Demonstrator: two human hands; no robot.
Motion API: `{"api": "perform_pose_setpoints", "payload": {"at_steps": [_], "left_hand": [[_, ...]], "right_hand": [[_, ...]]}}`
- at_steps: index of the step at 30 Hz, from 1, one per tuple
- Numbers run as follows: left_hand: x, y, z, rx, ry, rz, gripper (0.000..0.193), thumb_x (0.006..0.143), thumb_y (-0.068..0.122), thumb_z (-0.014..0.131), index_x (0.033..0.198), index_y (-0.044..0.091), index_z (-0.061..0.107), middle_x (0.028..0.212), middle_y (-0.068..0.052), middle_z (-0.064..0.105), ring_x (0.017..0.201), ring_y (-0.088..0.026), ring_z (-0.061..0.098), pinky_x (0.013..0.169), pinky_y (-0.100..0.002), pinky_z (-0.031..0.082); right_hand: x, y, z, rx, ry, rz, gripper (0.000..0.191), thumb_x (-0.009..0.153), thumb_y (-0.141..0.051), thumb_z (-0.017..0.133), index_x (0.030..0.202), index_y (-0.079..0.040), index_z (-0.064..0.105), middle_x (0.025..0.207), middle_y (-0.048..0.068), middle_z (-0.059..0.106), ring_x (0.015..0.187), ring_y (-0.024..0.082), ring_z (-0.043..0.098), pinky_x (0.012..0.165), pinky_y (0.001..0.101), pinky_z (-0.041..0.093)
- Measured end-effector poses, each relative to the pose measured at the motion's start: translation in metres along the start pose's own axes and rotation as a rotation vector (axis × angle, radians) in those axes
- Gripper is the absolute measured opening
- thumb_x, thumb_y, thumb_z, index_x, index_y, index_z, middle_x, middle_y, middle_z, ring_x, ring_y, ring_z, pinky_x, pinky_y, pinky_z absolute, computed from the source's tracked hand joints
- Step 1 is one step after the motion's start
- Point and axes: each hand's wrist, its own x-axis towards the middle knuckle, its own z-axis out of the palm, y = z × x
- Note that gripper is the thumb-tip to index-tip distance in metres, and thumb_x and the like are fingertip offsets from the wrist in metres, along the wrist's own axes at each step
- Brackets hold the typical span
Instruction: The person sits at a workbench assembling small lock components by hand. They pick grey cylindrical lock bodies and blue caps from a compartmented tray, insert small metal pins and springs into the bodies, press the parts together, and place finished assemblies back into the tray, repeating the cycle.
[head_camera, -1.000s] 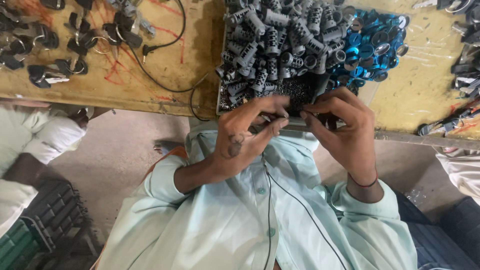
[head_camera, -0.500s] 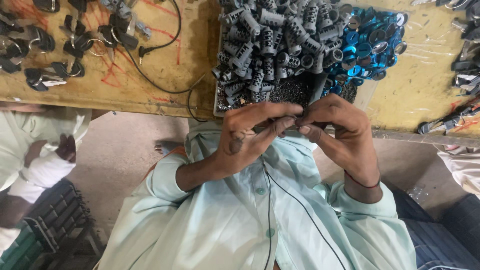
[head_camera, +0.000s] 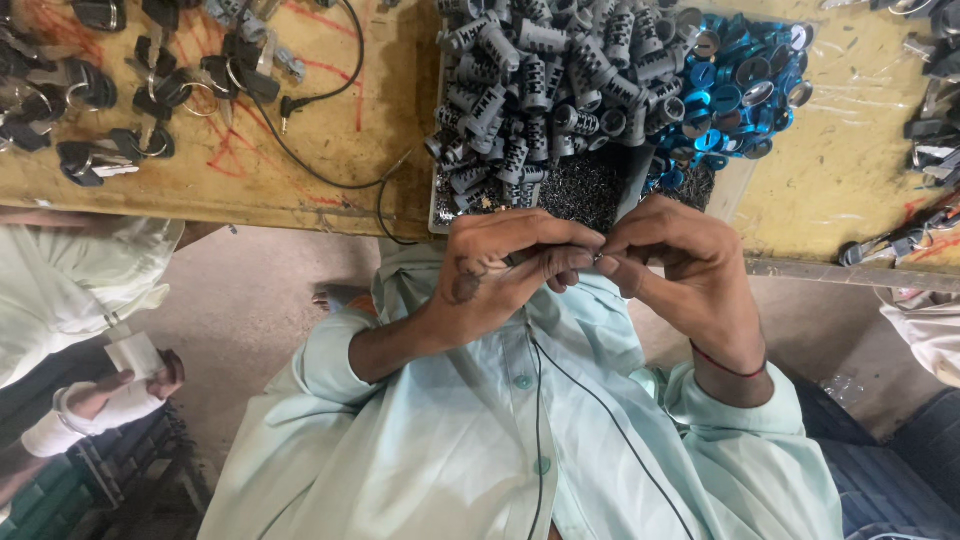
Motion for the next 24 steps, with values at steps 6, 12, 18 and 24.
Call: {"api": "perform_pose_setpoints", "payload": {"at_steps": [6,12,18,24], "left_hand": [[0.001,0.008,-0.001,0.089,-0.003,0.018,0.016,0.1,0.004,0.073,0.116,0.003,0.073,0.097,-0.007,0.076,0.081,-0.011,0.074,0.073,-0.024,0.062],[0.003,0.013,-0.004,0.121,-0.061,0.026,0.016,0.1,0.0,0.071,0.117,0.002,0.07,0.1,-0.007,0.072,0.088,-0.012,0.072,0.079,-0.025,0.061],[0.006,0.011,-0.008,0.138,-0.159,0.057,0.02,0.099,-0.002,0.071,0.118,0.003,0.07,0.1,-0.007,0.072,0.085,-0.013,0.071,0.075,-0.027,0.058],[0.004,0.011,-0.001,0.271,-0.048,0.096,0.021,0.098,-0.001,0.073,0.118,0.004,0.07,0.1,-0.007,0.072,0.087,-0.014,0.072,0.075,-0.027,0.058]], "right_hand": [[-0.001,-0.004,0.0,-0.091,0.001,-0.078,0.013,0.088,0.007,0.076,0.099,0.002,0.071,0.102,0.01,0.067,0.089,0.013,0.064,0.076,0.0258,0.055],[-0.003,-0.008,-0.004,-0.032,-0.034,0.011,0.01,0.089,0.006,0.074,0.098,0.002,0.071,0.098,0.009,0.068,0.083,0.013,0.068,0.072,0.026,0.058],[-0.001,-0.006,-0.006,-0.094,-0.067,-0.015,0.013,0.088,0.006,0.076,0.098,0.003,0.069,0.096,0.009,0.068,0.086,0.015,0.066,0.073,0.0273,0.055],[-0.001,-0.004,-0.007,-0.182,-0.045,-0.051,0.014,0.086,0.004,0.078,0.097,0.001,0.07,0.098,0.009,0.07,0.086,0.015,0.068,0.074,0.0268,0.056]]}}
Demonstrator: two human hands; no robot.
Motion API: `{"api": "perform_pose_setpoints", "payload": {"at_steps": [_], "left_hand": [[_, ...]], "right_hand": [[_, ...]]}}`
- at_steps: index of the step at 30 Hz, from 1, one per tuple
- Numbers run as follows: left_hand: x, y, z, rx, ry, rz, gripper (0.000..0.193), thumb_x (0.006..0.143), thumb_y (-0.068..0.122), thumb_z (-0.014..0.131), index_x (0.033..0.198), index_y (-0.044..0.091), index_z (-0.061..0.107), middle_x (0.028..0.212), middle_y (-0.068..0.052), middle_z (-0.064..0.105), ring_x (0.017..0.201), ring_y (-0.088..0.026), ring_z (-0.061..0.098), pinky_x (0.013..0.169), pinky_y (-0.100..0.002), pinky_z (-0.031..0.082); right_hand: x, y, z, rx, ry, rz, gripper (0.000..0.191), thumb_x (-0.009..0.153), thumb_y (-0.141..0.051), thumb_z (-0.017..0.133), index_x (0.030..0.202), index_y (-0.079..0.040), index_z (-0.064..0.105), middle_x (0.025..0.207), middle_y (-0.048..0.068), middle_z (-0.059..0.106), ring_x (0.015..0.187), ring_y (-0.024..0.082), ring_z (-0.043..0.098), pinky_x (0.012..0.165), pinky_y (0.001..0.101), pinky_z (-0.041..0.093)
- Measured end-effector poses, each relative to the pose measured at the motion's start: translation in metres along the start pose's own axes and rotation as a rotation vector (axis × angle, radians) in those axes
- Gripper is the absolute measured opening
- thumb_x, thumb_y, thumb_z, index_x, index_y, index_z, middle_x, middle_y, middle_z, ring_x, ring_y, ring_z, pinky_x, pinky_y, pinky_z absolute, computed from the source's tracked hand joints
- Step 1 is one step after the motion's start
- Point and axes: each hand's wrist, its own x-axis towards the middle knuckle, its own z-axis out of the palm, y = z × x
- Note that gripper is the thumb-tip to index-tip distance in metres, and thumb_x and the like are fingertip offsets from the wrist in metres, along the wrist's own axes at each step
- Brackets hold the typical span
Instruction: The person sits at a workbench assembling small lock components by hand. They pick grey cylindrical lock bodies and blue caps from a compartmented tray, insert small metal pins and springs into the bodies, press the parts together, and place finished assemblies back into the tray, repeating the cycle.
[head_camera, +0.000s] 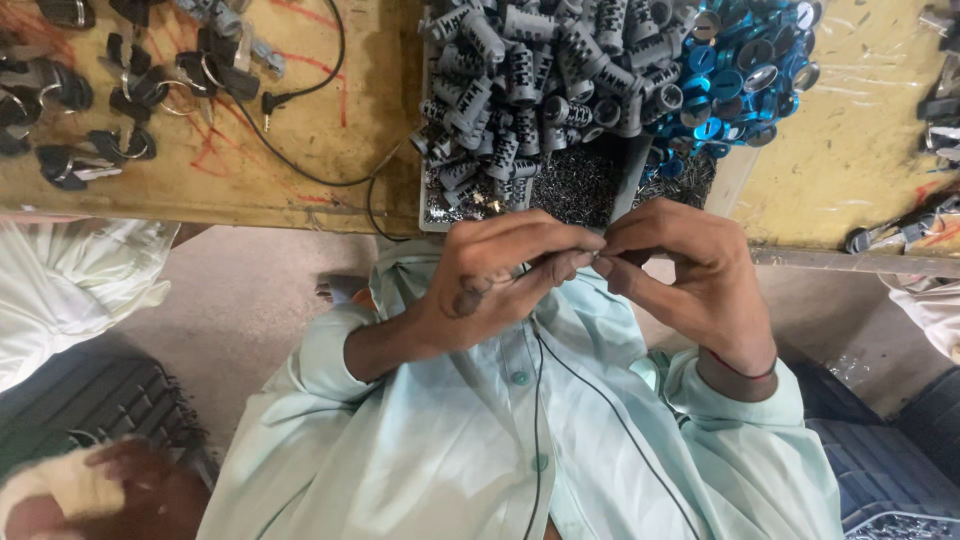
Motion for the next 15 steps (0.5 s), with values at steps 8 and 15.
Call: {"api": "perform_pose_setpoints", "payload": {"at_steps": [8,15], "left_hand": [[-0.001,0.0,0.004,-0.098,0.006,-0.056,0.022,0.1,0.0,0.073,0.121,0.005,0.07,0.102,-0.007,0.074,0.085,-0.012,0.074,0.074,-0.024,0.062],[-0.002,-0.001,-0.012,-0.125,-0.157,0.032,0.031,0.097,-0.005,0.068,0.127,0.002,0.068,0.105,-0.01,0.072,0.092,-0.016,0.072,0.08,-0.029,0.059]], "right_hand": [[-0.006,0.005,0.007,0.145,0.077,0.024,0.013,0.086,0.007,0.077,0.096,0.001,0.071,0.102,0.01,0.069,0.088,0.014,0.068,0.074,0.0271,0.059],[-0.004,0.004,0.001,-0.039,0.001,-0.086,0.017,0.083,0.006,0.078,0.097,-0.001,0.071,0.098,0.009,0.071,0.091,0.017,0.069,0.079,0.0292,0.054]]}}
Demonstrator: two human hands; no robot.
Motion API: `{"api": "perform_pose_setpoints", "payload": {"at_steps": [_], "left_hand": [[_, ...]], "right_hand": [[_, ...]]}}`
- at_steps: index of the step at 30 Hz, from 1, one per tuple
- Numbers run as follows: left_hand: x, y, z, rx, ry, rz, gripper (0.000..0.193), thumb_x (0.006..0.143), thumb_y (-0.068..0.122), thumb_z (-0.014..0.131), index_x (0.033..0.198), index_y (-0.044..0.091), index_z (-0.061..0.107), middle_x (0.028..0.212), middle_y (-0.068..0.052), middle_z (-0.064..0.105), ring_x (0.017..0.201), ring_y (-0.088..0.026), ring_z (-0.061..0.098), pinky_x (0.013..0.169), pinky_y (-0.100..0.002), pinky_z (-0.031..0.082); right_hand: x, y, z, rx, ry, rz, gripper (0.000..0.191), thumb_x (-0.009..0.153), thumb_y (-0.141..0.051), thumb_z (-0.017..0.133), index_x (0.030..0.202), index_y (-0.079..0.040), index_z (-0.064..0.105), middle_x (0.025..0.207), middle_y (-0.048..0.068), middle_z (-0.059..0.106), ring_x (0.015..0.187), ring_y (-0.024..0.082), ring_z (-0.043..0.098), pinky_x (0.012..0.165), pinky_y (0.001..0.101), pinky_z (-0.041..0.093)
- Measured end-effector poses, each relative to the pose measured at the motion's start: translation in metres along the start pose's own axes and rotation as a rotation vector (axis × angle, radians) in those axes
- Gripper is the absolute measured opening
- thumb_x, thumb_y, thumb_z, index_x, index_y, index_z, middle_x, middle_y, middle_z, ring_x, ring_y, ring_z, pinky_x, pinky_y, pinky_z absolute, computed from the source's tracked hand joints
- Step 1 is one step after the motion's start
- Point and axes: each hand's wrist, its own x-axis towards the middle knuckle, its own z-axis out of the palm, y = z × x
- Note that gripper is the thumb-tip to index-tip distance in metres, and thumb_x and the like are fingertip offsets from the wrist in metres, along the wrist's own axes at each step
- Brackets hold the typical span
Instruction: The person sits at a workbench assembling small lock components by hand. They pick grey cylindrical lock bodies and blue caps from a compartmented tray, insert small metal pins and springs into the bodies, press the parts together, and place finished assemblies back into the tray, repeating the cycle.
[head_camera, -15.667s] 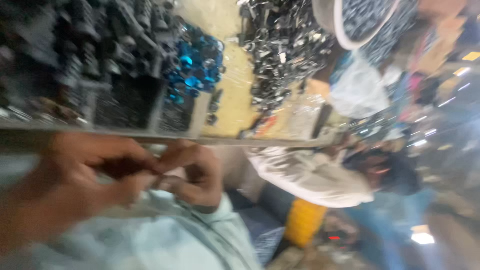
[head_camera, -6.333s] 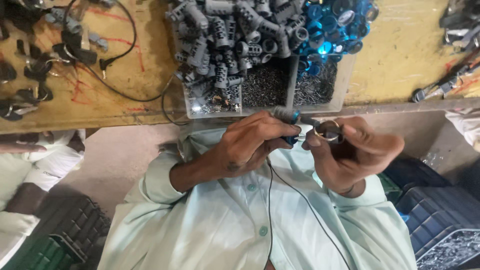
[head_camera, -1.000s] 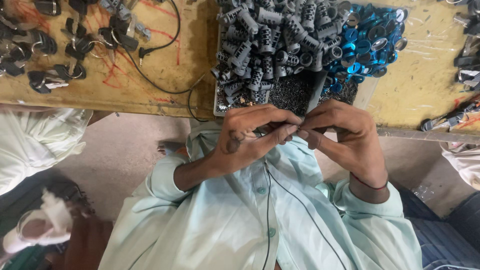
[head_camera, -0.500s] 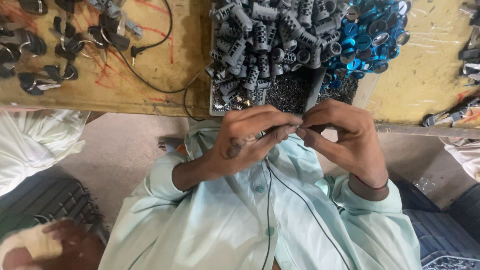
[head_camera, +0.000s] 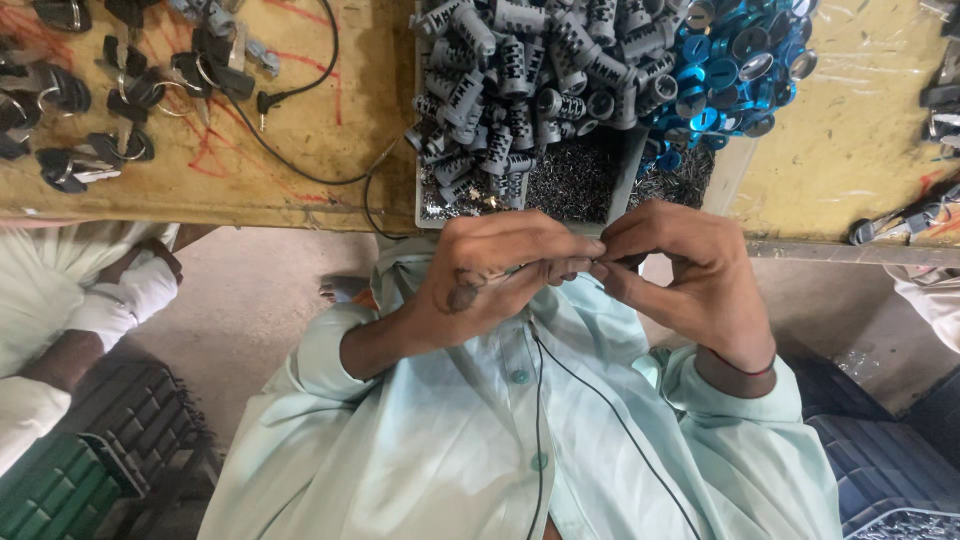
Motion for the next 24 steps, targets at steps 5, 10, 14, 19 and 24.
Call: {"api": "perform_pose_setpoints", "payload": {"at_steps": [5,10,14,19,24], "left_hand": [[0.003,0.0,0.001,0.068,-0.002,-0.013,0.023,0.099,0.003,0.074,0.121,0.007,0.071,0.104,-0.007,0.074,0.092,-0.019,0.074,0.079,-0.029,0.058],[0.004,0.004,0.008,0.328,0.087,-0.074,0.017,0.097,0.011,0.078,0.111,0.004,0.071,0.099,-0.009,0.073,0.085,-0.023,0.072,0.074,-0.031,0.056],[0.007,-0.005,0.001,-0.01,-0.029,-0.273,0.015,0.093,0.011,0.077,0.106,0.004,0.074,0.093,-0.004,0.076,0.079,-0.011,0.074,0.073,-0.024,0.059],[0.005,-0.013,0.008,-0.093,0.036,-0.374,0.014,0.088,0.011,0.078,0.1,0.004,0.076,0.087,-0.003,0.076,0.076,-0.005,0.07,0.072,-0.021,0.059],[0.006,-0.015,0.014,-0.093,0.073,-0.276,0.012,0.087,0.005,0.077,0.099,0.003,0.075,0.09,-0.003,0.076,0.077,-0.005,0.072,0.072,-0.02,0.06]], "right_hand": [[0.0,-0.008,0.004,-0.112,0.01,0.004,0.015,0.084,0.003,0.08,0.095,-0.003,0.071,0.094,0.007,0.072,0.087,0.016,0.071,0.077,0.0275,0.054],[-0.004,-0.011,0.014,-0.33,0.131,-0.033,0.018,0.083,-0.001,0.084,0.095,-0.002,0.07,0.098,0.01,0.072,0.084,0.015,0.07,0.074,0.0279,0.055],[0.004,-0.01,0.005,0.122,0.046,0.259,0.027,0.082,-0.004,0.083,0.102,-0.003,0.064,0.099,0.007,0.071,0.087,0.014,0.07,0.074,0.0256,0.058],[0.001,-0.022,-0.011,-0.632,0.113,0.16,0.013,0.092,-0.007,0.082,0.101,-0.009,0.072,0.096,0.006,0.069,0.081,0.02,0.072,0.071,0.0321,0.055],[0.003,-0.01,-0.015,-1.13,0.127,0.129,0.014,0.089,-0.016,0.078,0.097,-0.009,0.069,0.093,0.009,0.063,0.079,0.032,0.066,0.063,0.0443,0.048]]}}
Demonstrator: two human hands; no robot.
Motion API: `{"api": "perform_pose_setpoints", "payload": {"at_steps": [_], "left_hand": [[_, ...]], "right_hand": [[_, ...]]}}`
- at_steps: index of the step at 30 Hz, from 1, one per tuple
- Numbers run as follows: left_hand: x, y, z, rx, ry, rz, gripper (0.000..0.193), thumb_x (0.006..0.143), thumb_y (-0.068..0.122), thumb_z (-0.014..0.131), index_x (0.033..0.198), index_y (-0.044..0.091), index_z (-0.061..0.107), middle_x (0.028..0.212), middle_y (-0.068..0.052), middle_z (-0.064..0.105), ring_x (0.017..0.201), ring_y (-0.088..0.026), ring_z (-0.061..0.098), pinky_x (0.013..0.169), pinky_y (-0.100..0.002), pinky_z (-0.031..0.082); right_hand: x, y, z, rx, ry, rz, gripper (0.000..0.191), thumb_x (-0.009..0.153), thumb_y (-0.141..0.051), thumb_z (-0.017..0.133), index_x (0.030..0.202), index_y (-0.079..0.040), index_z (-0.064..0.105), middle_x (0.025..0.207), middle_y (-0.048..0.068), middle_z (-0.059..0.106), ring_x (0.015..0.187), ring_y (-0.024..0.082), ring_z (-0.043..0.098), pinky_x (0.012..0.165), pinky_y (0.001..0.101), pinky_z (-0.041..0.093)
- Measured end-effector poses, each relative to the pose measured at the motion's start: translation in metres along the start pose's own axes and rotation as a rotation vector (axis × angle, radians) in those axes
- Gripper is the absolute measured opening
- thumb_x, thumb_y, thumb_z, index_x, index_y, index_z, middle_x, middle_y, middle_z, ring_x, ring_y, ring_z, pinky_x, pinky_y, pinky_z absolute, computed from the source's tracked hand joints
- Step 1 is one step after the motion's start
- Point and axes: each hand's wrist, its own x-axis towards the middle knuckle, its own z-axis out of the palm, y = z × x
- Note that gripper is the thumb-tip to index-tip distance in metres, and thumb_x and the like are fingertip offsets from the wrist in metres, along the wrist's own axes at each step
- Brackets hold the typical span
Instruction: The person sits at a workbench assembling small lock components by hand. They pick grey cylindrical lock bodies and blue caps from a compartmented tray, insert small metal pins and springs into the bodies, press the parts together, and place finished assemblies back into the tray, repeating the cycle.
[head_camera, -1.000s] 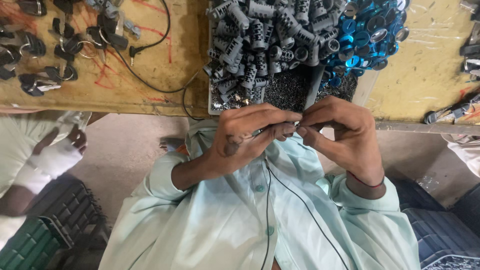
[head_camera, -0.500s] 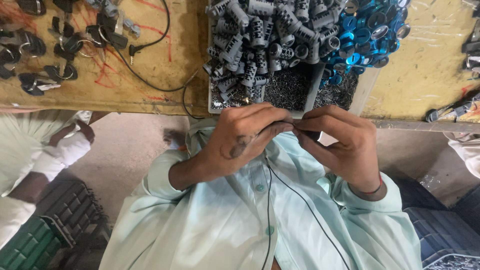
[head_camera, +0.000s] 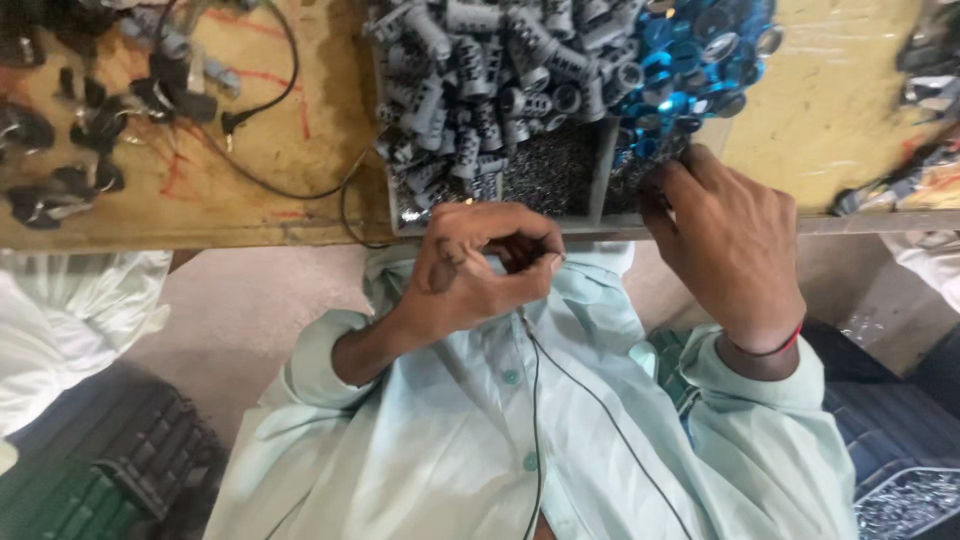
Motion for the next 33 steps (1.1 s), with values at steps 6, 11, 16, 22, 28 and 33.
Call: {"api": "perform_pose_setpoints", "payload": {"at_steps": [6,11,16,22,28,33], "left_hand": [[-0.003,-0.001,0.003,0.036,0.074,0.046,0.01,0.087,0.003,0.076,0.096,0.002,0.073,0.086,-0.003,0.073,0.073,-0.005,0.07,0.069,-0.02,0.058],[-0.003,-0.001,0.007,-0.071,0.113,-0.063,0.01,0.092,0.009,0.075,0.1,0.002,0.074,0.085,-0.002,0.074,0.071,-0.004,0.067,0.066,-0.019,0.056],[-0.003,0.004,0.005,-0.096,0.089,-0.098,0.016,0.095,0.017,0.074,0.104,0.003,0.074,0.087,-0.001,0.072,0.07,-0.004,0.066,0.064,-0.019,0.054],[-0.004,0.007,0.005,-0.052,0.082,-0.021,0.014,0.096,0.016,0.074,0.103,0.005,0.074,0.093,-0.001,0.073,0.077,-0.005,0.067,0.069,-0.02,0.055],[-0.005,0.006,0.006,-0.058,0.061,-0.026,0.014,0.097,0.017,0.074,0.103,0.005,0.074,0.096,-0.001,0.074,0.078,-0.005,0.067,0.07,-0.02,0.055],[0.0,0.004,0.011,-0.119,-0.005,-0.081,0.018,0.097,0.021,0.074,0.105,0.004,0.074,0.1,-0.002,0.074,0.078,-0.006,0.071,0.068,-0.021,0.058]], "right_hand": [[-0.011,0.014,0.012,0.25,0.057,0.068,0.005,0.1,-0.003,0.069,0.103,-0.007,0.069,0.095,0.009,0.064,0.078,0.031,0.065,0.068,0.0422,0.048],[-0.016,0.013,0.017,0.483,0.129,0.152,0.007,0.101,0.005,0.072,0.105,-0.001,0.071,0.096,0.011,0.068,0.08,0.023,0.07,0.07,0.0325,0.052],[-0.019,0.017,0.02,0.61,0.171,0.228,0.013,0.098,0.001,0.082,0.103,0.002,0.071,0.098,0.01,0.068,0.077,0.016,0.068,0.068,0.0284,0.051],[-0.022,0.019,0.024,0.562,0.159,0.201,0.01,0.1,0.004,0.08,0.108,0.002,0.074,0.102,0.01,0.07,0.079,0.012,0.068,0.07,0.0261,0.052],[-0.018,0.01,0.004,0.838,0.096,0.163,0.01,0.089,0.001,0.073,0.098,-0.001,0.069,0.097,0.008,0.068,0.083,0.012,0.066,0.074,0.0254,0.051],[-0.021,-0.012,0.005,1.142,-0.111,0.003,0.014,0.08,-0.003,0.083,0.087,-0.003,0.071,0.086,0.005,0.069,0.075,0.011,0.064,0.065,0.0227,0.048]]}}
